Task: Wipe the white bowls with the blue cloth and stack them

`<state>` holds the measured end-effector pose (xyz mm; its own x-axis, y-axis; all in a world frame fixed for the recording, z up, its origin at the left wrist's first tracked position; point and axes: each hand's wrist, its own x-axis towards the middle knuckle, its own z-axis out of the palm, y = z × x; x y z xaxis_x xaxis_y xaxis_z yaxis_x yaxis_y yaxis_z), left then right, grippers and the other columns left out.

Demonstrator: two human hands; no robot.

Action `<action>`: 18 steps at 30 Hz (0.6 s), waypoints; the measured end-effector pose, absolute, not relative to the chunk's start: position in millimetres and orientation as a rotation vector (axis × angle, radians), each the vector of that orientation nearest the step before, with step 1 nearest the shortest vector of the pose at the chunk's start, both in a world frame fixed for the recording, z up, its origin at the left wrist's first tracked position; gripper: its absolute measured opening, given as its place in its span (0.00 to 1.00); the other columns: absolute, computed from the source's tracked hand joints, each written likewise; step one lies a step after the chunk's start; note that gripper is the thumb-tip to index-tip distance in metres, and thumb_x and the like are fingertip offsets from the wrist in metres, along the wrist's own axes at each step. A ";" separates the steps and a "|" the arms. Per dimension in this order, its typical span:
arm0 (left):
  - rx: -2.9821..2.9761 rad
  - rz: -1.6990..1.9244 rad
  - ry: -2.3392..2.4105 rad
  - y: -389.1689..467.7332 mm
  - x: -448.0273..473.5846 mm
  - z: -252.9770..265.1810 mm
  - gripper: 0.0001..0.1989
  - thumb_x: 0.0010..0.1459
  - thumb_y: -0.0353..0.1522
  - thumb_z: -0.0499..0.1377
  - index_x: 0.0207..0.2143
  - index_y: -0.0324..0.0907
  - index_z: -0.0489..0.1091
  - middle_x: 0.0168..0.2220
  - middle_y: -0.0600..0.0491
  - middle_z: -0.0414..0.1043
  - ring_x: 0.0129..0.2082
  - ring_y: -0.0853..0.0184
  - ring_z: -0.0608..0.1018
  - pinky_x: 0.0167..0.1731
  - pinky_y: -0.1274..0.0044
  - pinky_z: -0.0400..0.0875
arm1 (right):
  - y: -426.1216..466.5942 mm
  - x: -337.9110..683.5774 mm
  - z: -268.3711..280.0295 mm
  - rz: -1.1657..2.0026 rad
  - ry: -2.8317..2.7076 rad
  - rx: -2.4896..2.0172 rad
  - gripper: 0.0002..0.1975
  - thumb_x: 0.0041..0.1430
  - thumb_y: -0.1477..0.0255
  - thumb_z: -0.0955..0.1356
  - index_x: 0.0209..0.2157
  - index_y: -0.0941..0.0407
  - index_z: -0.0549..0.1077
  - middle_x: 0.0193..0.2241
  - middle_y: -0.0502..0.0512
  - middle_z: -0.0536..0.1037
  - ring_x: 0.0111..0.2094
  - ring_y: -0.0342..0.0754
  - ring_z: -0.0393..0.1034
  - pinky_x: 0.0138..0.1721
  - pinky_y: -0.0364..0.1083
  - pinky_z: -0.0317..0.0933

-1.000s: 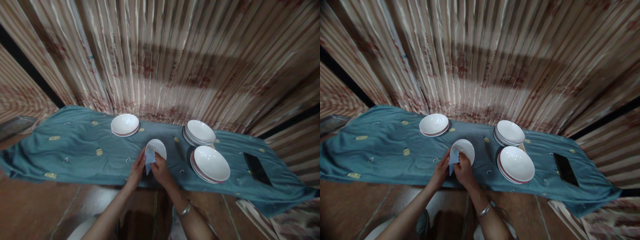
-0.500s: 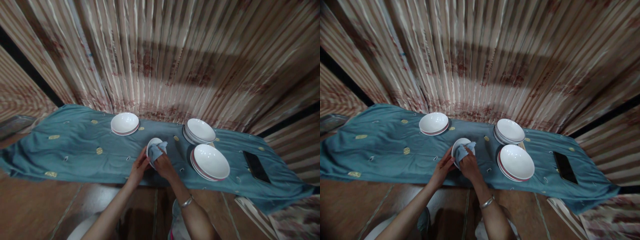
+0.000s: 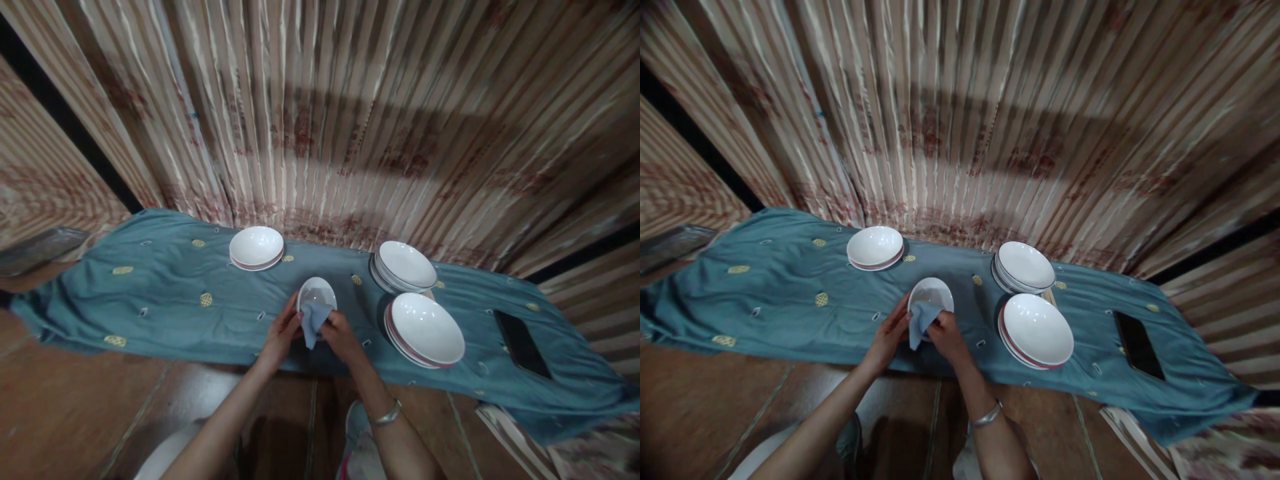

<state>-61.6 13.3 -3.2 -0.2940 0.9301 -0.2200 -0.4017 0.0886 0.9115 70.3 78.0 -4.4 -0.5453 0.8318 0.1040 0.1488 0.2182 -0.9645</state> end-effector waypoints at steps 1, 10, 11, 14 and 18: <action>0.625 1.477 1.221 13.3 -62.2 -3.3 0.40 0.45 0.44 0.66 0.60 0.44 0.62 0.44 0.48 0.75 0.39 0.61 0.77 0.37 0.71 0.75 | 78.3 69.1 -3.4 1.361 -1.769 -0.894 0.11 0.53 0.70 0.63 0.27 0.58 0.76 0.24 0.50 0.76 0.28 0.46 0.69 0.33 0.44 0.65; 0.847 1.579 1.186 14.3 -61.1 -4.1 0.29 0.40 0.38 0.69 0.47 0.40 0.74 0.47 0.46 0.76 0.53 0.53 0.72 0.56 0.65 0.62 | 71.5 63.6 16.7 0.625 -2.140 -0.715 0.25 0.52 0.79 0.61 0.54 0.56 0.69 0.57 0.57 0.66 0.56 0.51 0.60 0.59 0.51 0.54; 0.851 1.580 1.184 14.3 -60.1 -3.7 0.27 0.39 0.38 0.69 0.45 0.40 0.75 0.48 0.46 0.76 0.54 0.53 0.71 0.56 0.64 0.61 | 72.6 62.8 17.8 0.583 -2.177 -0.712 0.25 0.53 0.80 0.61 0.53 0.56 0.69 0.57 0.56 0.67 0.56 0.51 0.61 0.59 0.50 0.55; 0.846 1.589 1.174 13.5 -57.1 -2.2 0.26 0.40 0.36 0.69 0.45 0.40 0.75 0.50 0.46 0.74 0.55 0.53 0.70 0.57 0.64 0.60 | 81.9 61.4 18.8 0.492 -2.222 -0.769 0.23 0.55 0.81 0.60 0.51 0.56 0.70 0.55 0.56 0.69 0.55 0.51 0.62 0.59 0.50 0.54; 0.866 1.590 1.176 11.5 -54.2 -0.7 0.28 0.42 0.33 0.68 0.49 0.41 0.73 0.53 0.46 0.72 0.55 0.56 0.71 0.56 0.67 0.62 | 104.0 66.0 13.4 0.398 -2.203 -1.036 0.20 0.55 0.82 0.60 0.48 0.59 0.73 0.49 0.61 0.74 0.53 0.53 0.64 0.57 0.51 0.55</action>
